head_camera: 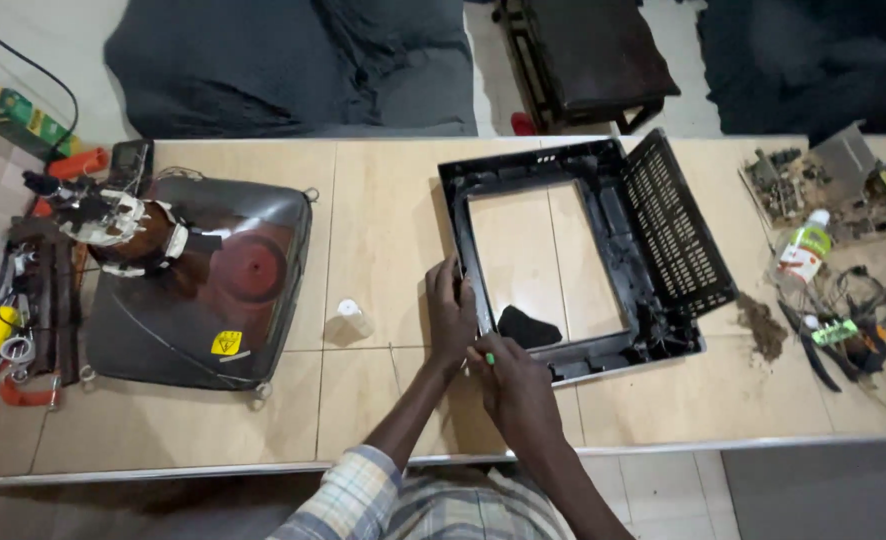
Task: Cleaning the inner frame of a television housing using a toothbrush, cleaning fluid, and a cloth.
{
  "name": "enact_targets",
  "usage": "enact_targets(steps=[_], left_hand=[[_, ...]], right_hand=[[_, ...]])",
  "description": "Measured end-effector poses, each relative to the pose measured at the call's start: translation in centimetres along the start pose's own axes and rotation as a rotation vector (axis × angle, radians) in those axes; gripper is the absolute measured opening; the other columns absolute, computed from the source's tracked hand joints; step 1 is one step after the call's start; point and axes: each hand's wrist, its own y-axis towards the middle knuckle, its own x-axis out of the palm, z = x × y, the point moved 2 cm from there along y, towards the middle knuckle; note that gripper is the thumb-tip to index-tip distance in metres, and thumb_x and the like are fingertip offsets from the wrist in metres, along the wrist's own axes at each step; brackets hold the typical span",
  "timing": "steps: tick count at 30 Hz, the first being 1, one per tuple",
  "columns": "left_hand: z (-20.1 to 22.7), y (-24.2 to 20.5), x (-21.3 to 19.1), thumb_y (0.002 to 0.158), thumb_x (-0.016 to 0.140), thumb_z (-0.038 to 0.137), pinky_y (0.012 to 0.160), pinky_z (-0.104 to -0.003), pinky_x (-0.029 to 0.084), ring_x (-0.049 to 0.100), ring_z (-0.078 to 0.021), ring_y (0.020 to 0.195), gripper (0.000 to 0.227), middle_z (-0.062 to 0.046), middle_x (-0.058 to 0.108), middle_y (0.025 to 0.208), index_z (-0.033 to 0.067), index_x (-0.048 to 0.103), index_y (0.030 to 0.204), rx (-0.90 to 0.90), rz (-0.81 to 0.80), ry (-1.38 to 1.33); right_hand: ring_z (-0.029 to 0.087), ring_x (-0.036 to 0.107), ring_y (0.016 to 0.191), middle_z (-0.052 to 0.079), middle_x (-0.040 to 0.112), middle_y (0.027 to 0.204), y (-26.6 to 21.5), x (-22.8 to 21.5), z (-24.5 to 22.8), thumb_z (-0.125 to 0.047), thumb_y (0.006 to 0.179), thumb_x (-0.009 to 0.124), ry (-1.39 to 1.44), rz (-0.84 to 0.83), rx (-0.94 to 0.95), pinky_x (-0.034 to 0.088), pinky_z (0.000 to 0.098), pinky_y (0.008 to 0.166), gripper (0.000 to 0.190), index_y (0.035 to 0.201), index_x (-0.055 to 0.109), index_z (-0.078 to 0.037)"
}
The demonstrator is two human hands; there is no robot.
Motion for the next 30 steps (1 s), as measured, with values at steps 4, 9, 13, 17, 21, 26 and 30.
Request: enact_targets(steps=[4, 9, 13, 17, 21, 26, 30], left_hand=[[-0.6, 0.6, 0.3, 0.105, 0.046, 0.02, 0.105, -0.042, 0.048, 0.054, -0.029, 0.125, 0.045, -0.015, 0.049, 0.136, 0.0025, 0.047, 0.146, 0.028, -0.003, 0.042], [-1.3, 0.4, 0.2, 0.105, 0.045, 0.017, 0.103, -0.043, 0.048, 0.054, -0.0307, 0.122, 0.046, -0.016, 0.049, 0.133, 0.0012, 0.046, 0.148, 0.125, 0.016, 0.058], [-0.3, 0.7, -0.2, 0.107, 0.044, 0.023, 0.102, -0.043, 0.048, 0.053, -0.0317, 0.127, 0.048, -0.017, 0.048, 0.137, 0.0011, 0.044, 0.149, 0.095, -0.018, 0.049], [-0.4, 0.6, -0.4, 0.1, 0.05, 0.013, 0.103, -0.048, 0.048, 0.055, -0.0424, 0.122, 0.052, -0.021, 0.045, 0.132, 0.0013, 0.042, 0.151, 0.052, -0.074, 0.03], [0.5, 0.8, -0.8, 0.097, 0.052, 0.007, 0.109, -0.05, 0.045, 0.049, -0.0462, 0.13, 0.057, -0.023, 0.042, 0.138, 0.0022, 0.039, 0.152, 0.122, -0.061, 0.06], [-0.4, 1.0, -0.5, 0.098, 0.048, 0.011, 0.115, -0.05, 0.038, 0.043, -0.0431, 0.137, 0.053, -0.02, 0.039, 0.141, 0.0044, 0.042, 0.15, 0.177, -0.083, 0.062], [-2.4, 1.1, 0.2, 0.101, 0.049, 0.014, 0.117, -0.053, 0.036, 0.04, -0.0453, 0.139, 0.052, -0.021, 0.039, 0.143, 0.0054, 0.043, 0.152, 0.168, -0.072, 0.043]], right_hand=[[0.029, 0.058, 0.062, 0.009, 0.063, 0.085, -1.4, 0.5, -0.5, -0.02, 0.105, 0.055, -0.006, 0.077, -0.044, 0.041, 0.0405, 0.056, 0.013, 0.1, 0.062, -0.01], [0.041, 0.053, 0.05, 0.015, 0.058, 0.065, -2.0, 0.9, 0.0, -0.029, 0.108, 0.047, -0.075, 0.07, 0.04, 0.034, 0.046, 0.045, 0.021, 0.097, 0.051, -0.011], [0.038, 0.057, 0.047, 0.013, 0.06, 0.065, -0.9, 0.1, -0.9, -0.03, 0.108, 0.045, -0.109, 0.049, 0.02, 0.037, 0.0447, 0.041, 0.025, 0.094, 0.05, -0.01], [0.048, 0.071, 0.071, 0.017, 0.067, 0.074, -0.4, 0.2, -1.6, -0.025, 0.104, 0.055, -0.128, 0.108, 0.034, 0.056, 0.0577, 0.06, 0.011, 0.101, 0.058, -0.015], [0.047, 0.071, 0.073, 0.015, 0.067, 0.079, -0.2, 0.8, -1.2, -0.024, 0.104, 0.054, -0.115, 0.134, 0.062, 0.056, 0.0582, 0.062, 0.008, 0.101, 0.058, -0.018], [0.046, 0.07, 0.072, 0.014, 0.063, 0.072, -0.9, 1.7, -1.6, -0.03, 0.106, 0.053, -0.175, 0.174, 0.118, 0.055, 0.0582, 0.058, 0.014, 0.1, 0.057, -0.018], [0.048, 0.068, 0.07, 0.016, 0.063, 0.069, -2.2, 1.1, -2.0, -0.033, 0.106, 0.054, -0.232, 0.127, 0.2, 0.055, 0.0619, 0.061, 0.017, 0.101, 0.056, -0.016]])
